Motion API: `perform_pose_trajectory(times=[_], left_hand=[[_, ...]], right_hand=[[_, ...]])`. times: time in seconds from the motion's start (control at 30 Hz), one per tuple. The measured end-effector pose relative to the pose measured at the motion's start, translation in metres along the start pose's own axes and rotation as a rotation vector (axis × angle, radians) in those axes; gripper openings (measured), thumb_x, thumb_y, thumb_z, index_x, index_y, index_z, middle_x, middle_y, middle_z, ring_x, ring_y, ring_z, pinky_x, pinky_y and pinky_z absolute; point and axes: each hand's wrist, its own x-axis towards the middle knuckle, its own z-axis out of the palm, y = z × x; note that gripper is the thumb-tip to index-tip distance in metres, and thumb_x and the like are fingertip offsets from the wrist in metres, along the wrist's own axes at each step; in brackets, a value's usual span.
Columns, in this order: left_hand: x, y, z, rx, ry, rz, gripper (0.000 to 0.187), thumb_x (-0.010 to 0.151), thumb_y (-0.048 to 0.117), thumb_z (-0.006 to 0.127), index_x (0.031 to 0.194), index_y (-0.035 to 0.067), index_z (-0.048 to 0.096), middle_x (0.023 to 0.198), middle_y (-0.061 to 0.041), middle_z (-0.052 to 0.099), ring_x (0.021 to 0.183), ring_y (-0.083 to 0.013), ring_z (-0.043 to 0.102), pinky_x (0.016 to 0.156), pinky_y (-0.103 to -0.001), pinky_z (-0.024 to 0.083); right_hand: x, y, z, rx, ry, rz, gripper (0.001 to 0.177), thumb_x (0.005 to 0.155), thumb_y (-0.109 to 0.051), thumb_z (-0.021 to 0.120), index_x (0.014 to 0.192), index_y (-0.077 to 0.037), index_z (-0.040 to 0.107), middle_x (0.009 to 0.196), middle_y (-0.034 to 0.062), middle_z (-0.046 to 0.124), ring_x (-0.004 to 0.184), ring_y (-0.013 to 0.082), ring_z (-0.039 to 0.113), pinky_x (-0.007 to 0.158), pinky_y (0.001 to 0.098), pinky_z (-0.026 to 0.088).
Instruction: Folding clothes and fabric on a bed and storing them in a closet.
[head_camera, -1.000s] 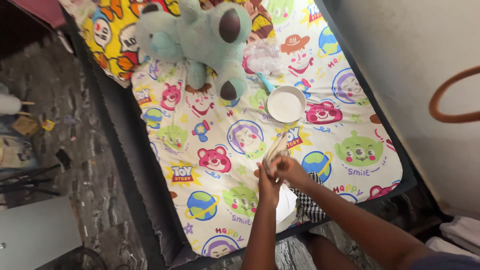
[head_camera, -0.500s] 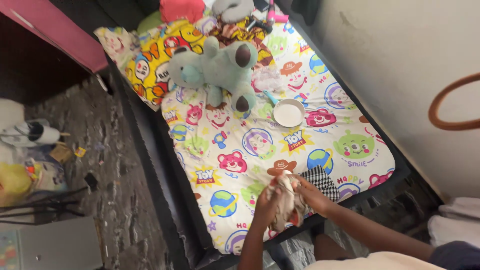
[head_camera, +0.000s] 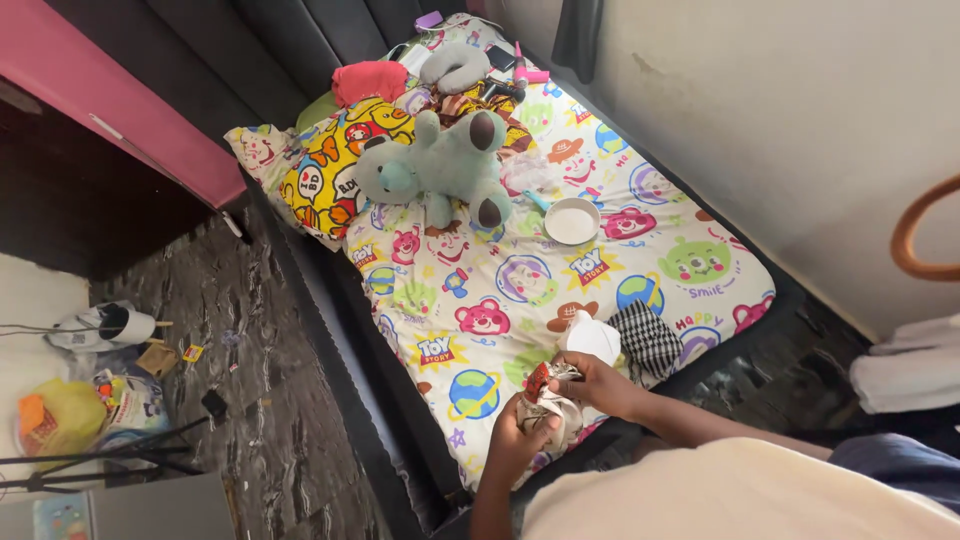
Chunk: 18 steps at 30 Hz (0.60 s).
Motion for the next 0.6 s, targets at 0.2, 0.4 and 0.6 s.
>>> perform_pose_trajectory(times=[0.2,0.4,0.6], left_hand=[[-0.030,-0.014,-0.009,0.035,0.071,-0.029,0.043,0.086,0.026,0.079,0.119,0.001,0.068,0.100,-0.003,0.074,0.088,-0.0110,0.066,0.080,-0.028,0.055],[-0.059,0.009,-0.014,0.207,0.027,0.007,0.041,0.084,0.027,0.083,0.109,-0.002,0.068,0.086,-0.004,0.064,0.075,-0.0114,0.058,0.069,-0.029,0.049],[-0.086,0.031,-0.008,0.206,-0.011,-0.092,0.035,0.084,0.024,0.074,0.113,0.005,0.068,0.091,0.004,0.069,0.076,-0.0052,0.058,0.071,-0.023,0.050]], right_hand=[[-0.020,-0.014,0.026,0.020,0.069,0.007,0.023,0.095,-0.018,0.071,0.114,-0.005,0.066,0.098,-0.0004,0.071,0.090,0.0060,0.064,0.080,0.0250,0.055],[-0.047,-0.075,0.061,0.198,0.197,0.067,0.045,0.095,-0.015,0.058,0.140,-0.016,0.053,0.114,0.0040,0.070,0.100,0.0113,0.069,0.086,0.0286,0.057],[-0.051,-0.067,0.056,0.511,0.236,0.008,0.039,0.098,-0.018,0.053,0.136,-0.008,0.054,0.125,0.0076,0.069,0.111,0.0199,0.068,0.094,0.0390,0.057]])
